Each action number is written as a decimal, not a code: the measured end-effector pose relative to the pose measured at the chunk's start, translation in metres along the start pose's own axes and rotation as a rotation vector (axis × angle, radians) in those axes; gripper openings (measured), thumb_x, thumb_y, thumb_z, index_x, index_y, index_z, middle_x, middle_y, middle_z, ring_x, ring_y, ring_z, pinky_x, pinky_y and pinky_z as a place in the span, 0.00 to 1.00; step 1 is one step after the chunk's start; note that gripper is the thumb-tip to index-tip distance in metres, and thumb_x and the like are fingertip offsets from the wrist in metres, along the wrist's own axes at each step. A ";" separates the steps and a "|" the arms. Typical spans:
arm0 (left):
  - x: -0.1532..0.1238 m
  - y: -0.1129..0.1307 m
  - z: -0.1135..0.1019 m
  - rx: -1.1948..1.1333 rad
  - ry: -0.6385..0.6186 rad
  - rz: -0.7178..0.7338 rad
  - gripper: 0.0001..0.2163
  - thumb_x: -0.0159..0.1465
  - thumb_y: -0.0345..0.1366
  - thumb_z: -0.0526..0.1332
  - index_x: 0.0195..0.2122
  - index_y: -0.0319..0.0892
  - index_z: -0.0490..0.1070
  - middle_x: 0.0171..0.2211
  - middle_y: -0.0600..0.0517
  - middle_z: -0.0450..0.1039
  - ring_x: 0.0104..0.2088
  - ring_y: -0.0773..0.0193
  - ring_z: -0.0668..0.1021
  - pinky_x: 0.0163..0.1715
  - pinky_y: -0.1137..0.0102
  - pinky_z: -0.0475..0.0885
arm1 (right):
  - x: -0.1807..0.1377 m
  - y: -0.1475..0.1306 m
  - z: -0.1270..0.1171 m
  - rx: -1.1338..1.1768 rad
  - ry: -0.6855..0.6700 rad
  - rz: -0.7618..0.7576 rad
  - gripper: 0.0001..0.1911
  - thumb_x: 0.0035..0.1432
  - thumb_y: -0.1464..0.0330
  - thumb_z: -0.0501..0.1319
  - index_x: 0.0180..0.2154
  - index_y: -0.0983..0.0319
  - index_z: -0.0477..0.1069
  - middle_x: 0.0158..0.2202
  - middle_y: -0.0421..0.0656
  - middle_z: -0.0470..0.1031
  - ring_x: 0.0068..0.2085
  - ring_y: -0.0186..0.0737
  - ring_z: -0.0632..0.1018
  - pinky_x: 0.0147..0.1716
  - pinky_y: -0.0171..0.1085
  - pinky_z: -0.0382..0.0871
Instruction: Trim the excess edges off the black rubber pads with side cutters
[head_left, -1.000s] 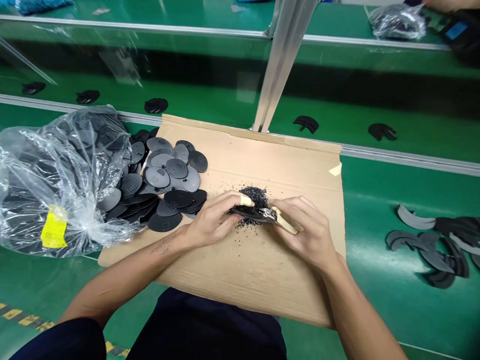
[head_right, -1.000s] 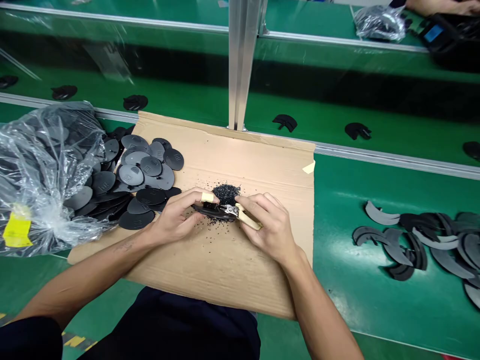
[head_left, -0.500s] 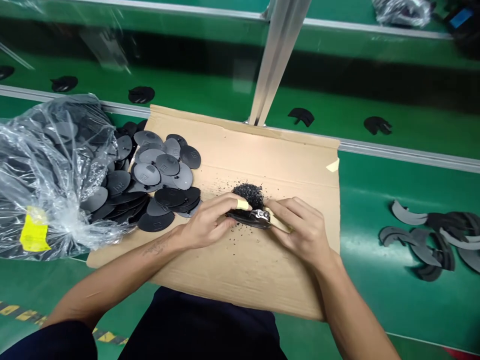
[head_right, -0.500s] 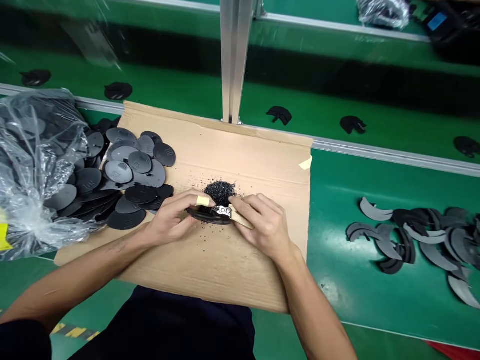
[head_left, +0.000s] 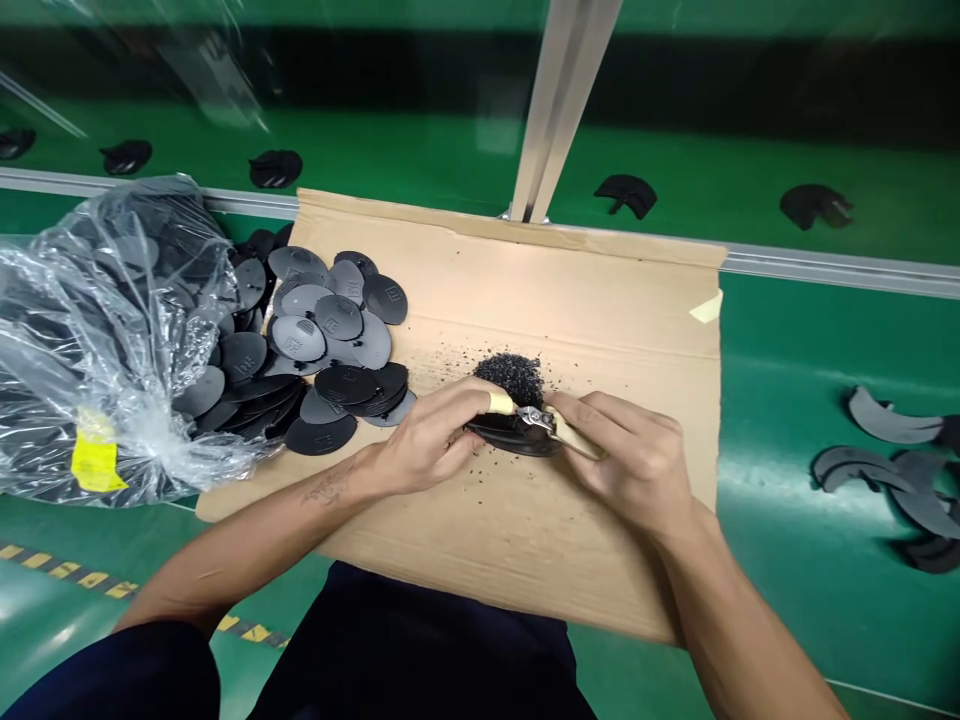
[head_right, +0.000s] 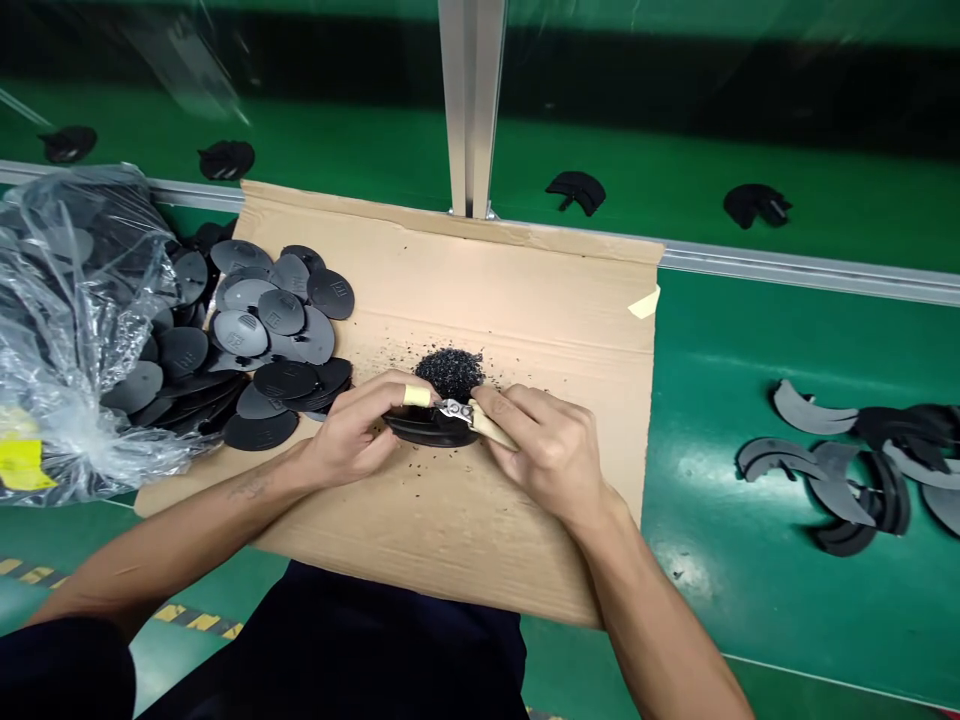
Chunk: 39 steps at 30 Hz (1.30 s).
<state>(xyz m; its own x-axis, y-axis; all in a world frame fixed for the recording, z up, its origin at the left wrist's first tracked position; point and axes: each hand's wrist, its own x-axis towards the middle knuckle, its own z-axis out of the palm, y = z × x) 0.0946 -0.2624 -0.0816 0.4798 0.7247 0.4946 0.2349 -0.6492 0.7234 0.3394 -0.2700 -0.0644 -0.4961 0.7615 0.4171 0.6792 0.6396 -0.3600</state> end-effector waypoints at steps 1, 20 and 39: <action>0.000 0.001 0.000 0.023 0.004 -0.005 0.16 0.66 0.22 0.54 0.52 0.39 0.69 0.43 0.45 0.77 0.44 0.61 0.80 0.42 0.66 0.79 | 0.000 0.001 0.001 -0.020 0.004 0.014 0.12 0.69 0.72 0.59 0.50 0.59 0.77 0.37 0.44 0.82 0.33 0.39 0.81 0.31 0.37 0.75; -0.001 0.006 -0.001 -0.077 0.116 -0.337 0.09 0.71 0.42 0.59 0.42 0.41 0.69 0.32 0.53 0.70 0.32 0.67 0.72 0.32 0.73 0.70 | 0.004 0.021 0.003 -0.214 -0.063 0.214 0.17 0.70 0.57 0.57 0.51 0.62 0.73 0.41 0.50 0.78 0.40 0.51 0.75 0.38 0.46 0.68; 0.008 0.006 0.011 -0.024 0.041 0.045 0.09 0.72 0.42 0.59 0.43 0.45 0.76 0.36 0.47 0.78 0.36 0.60 0.82 0.37 0.66 0.81 | 0.015 -0.009 0.001 0.182 0.078 -0.218 0.04 0.68 0.71 0.61 0.38 0.60 0.74 0.33 0.44 0.79 0.33 0.39 0.79 0.32 0.37 0.72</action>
<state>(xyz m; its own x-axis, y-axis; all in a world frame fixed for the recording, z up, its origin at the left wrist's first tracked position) 0.1090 -0.2630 -0.0790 0.4544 0.7042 0.5455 0.1936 -0.6758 0.7112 0.3254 -0.2643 -0.0560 -0.5719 0.5986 0.5609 0.4494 0.8006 -0.3963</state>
